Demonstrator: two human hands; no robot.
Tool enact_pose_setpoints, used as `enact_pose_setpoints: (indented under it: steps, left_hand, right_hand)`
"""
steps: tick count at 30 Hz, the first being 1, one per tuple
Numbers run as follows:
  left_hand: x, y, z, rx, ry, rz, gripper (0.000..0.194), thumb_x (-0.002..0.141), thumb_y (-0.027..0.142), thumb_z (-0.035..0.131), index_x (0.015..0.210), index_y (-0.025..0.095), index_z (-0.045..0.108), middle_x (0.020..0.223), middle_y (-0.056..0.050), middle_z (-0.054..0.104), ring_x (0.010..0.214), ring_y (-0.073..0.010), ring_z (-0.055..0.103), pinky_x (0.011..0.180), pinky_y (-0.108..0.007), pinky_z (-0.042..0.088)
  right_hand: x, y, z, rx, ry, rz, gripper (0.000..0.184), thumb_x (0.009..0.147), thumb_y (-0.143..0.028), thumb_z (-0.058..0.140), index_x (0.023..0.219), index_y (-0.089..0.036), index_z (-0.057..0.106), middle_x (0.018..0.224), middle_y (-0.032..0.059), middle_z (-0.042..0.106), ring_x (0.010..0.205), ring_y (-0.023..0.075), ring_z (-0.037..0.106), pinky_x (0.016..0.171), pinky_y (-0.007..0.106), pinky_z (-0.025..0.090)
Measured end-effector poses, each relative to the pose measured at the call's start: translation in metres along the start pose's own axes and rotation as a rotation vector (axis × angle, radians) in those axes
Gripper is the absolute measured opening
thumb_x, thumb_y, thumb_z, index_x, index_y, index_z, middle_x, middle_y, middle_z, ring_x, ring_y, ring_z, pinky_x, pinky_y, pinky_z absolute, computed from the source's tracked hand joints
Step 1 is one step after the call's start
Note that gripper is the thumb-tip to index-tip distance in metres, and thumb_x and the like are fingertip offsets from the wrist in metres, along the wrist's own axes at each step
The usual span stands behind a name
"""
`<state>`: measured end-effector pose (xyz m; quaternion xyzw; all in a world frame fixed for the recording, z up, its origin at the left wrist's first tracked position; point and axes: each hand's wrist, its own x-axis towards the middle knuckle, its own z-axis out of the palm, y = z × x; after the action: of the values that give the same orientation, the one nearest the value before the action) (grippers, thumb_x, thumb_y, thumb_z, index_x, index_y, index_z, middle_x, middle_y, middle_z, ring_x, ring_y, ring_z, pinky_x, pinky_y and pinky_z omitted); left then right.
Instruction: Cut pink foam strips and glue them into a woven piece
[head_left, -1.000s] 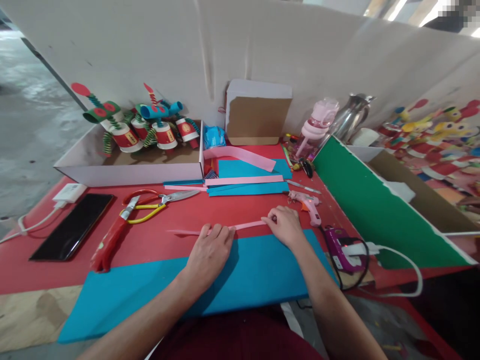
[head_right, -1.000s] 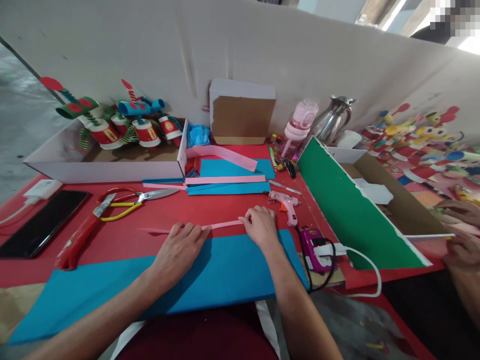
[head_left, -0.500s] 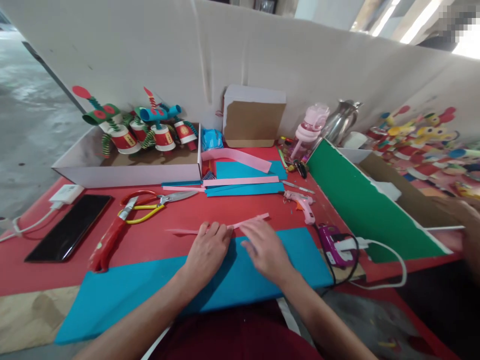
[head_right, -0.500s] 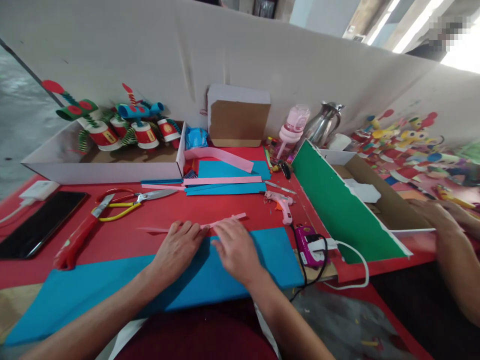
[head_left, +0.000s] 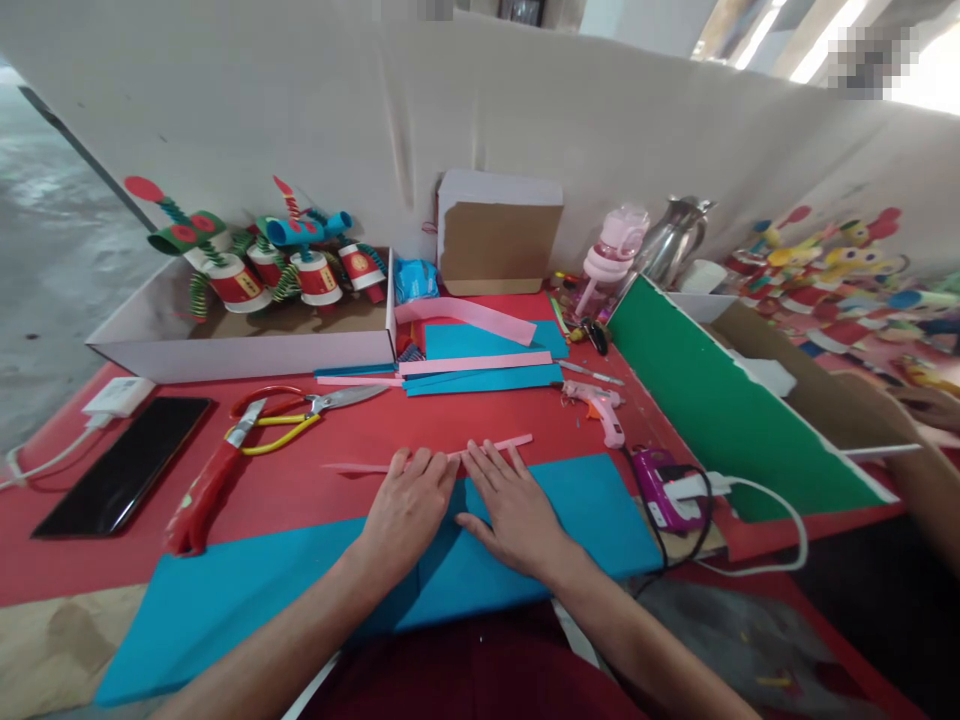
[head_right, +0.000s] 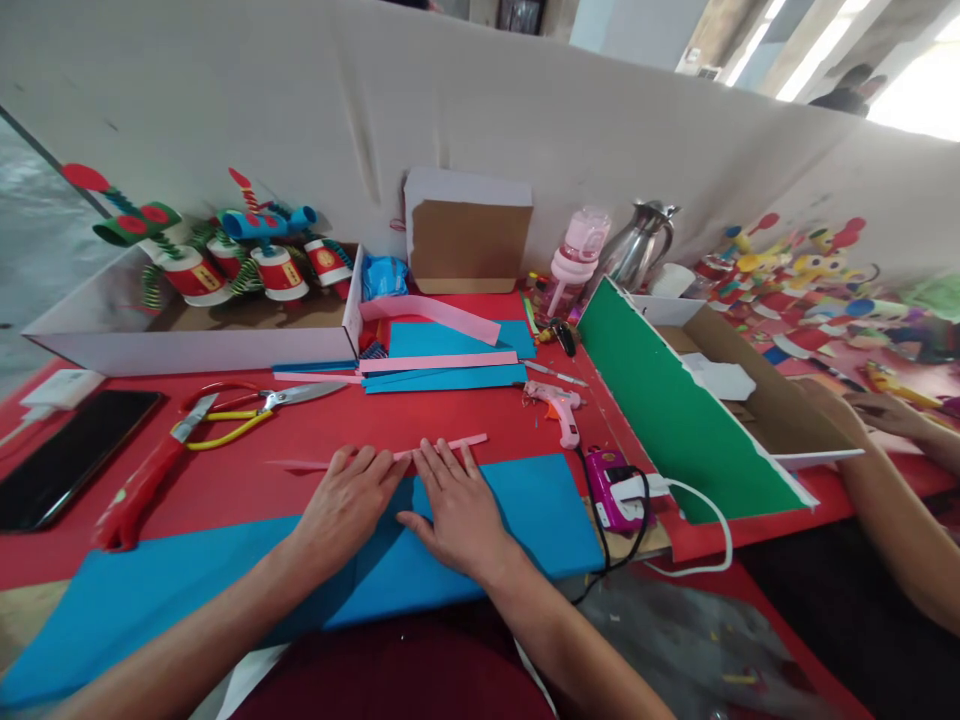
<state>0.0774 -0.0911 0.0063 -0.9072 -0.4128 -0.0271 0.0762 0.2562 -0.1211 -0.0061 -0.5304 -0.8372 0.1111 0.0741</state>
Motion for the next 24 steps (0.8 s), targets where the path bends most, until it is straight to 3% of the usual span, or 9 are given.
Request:
enact_pose_setpoints:
  steps: [11, 14, 17, 21, 24]
  left_hand:
    - [0.000, 0.001, 0.000, 0.020, 0.015, 0.004, 0.039, 0.091, 0.006, 0.048, 0.129, 0.012, 0.055, 0.097, -0.009, 0.065, 0.093, -0.0242, 0.057, 0.092, -0.043, 0.035]
    - [0.000, 0.000, 0.001, 0.018, 0.028, 0.000, 0.038, 0.090, 0.006, 0.049, 0.127, 0.013, 0.056, 0.094, -0.008, 0.064, 0.091, -0.0241, 0.057, 0.090, -0.042, 0.035]
    - [0.001, 0.000, 0.001, 0.021, 0.032, 0.002, 0.038, 0.091, 0.006, 0.047, 0.128, 0.012, 0.056, 0.093, -0.008, 0.064, 0.090, -0.0244, 0.057, 0.089, -0.043, 0.036]
    - [0.001, 0.000, 0.002, 0.037, 0.036, 0.010, 0.037, 0.092, 0.007, 0.045, 0.128, 0.011, 0.055, 0.093, -0.009, 0.063, 0.091, -0.0244, 0.057, 0.088, -0.042, 0.036]
    - [0.001, 0.001, 0.003, 0.027, 0.037, -0.002, 0.035, 0.093, 0.008, 0.046, 0.126, 0.011, 0.056, 0.092, -0.009, 0.062, 0.089, -0.0243, 0.057, 0.088, -0.042, 0.036]
  right_hand:
    - [-0.009, 0.046, -0.013, -0.051, -0.046, 0.162, 0.072, 0.099, -0.057, 0.028, 0.153, -0.009, 0.028, 0.158, 0.0144, 0.028, 0.148, 0.0287, 0.023, 0.121, 0.053, 0.019]
    - [-0.009, 0.052, -0.015, -0.077, 0.021, 0.264, 0.072, 0.099, -0.057, 0.027, 0.151, -0.007, 0.032, 0.156, 0.0172, 0.033, 0.147, 0.0310, 0.026, 0.120, 0.056, 0.018]
    - [-0.002, 0.056, -0.018, -0.052, 0.125, 0.330, 0.062, 0.101, -0.045, 0.029, 0.146, -0.004, 0.041, 0.150, 0.0208, 0.043, 0.144, 0.0330, 0.033, 0.118, 0.057, 0.020]
    - [0.018, 0.058, -0.026, 0.192, 0.194, 0.201, 0.040, 0.100, -0.030, 0.039, 0.132, -0.018, 0.058, 0.132, 0.0136, 0.063, 0.126, 0.0261, 0.055, 0.109, 0.047, 0.039]
    - [0.033, 0.055, -0.032, 0.338, 0.141, 0.132, 0.024, 0.094, -0.027, 0.055, 0.113, -0.023, 0.068, 0.116, 0.0091, 0.069, 0.111, 0.0231, 0.060, 0.095, 0.041, 0.046]
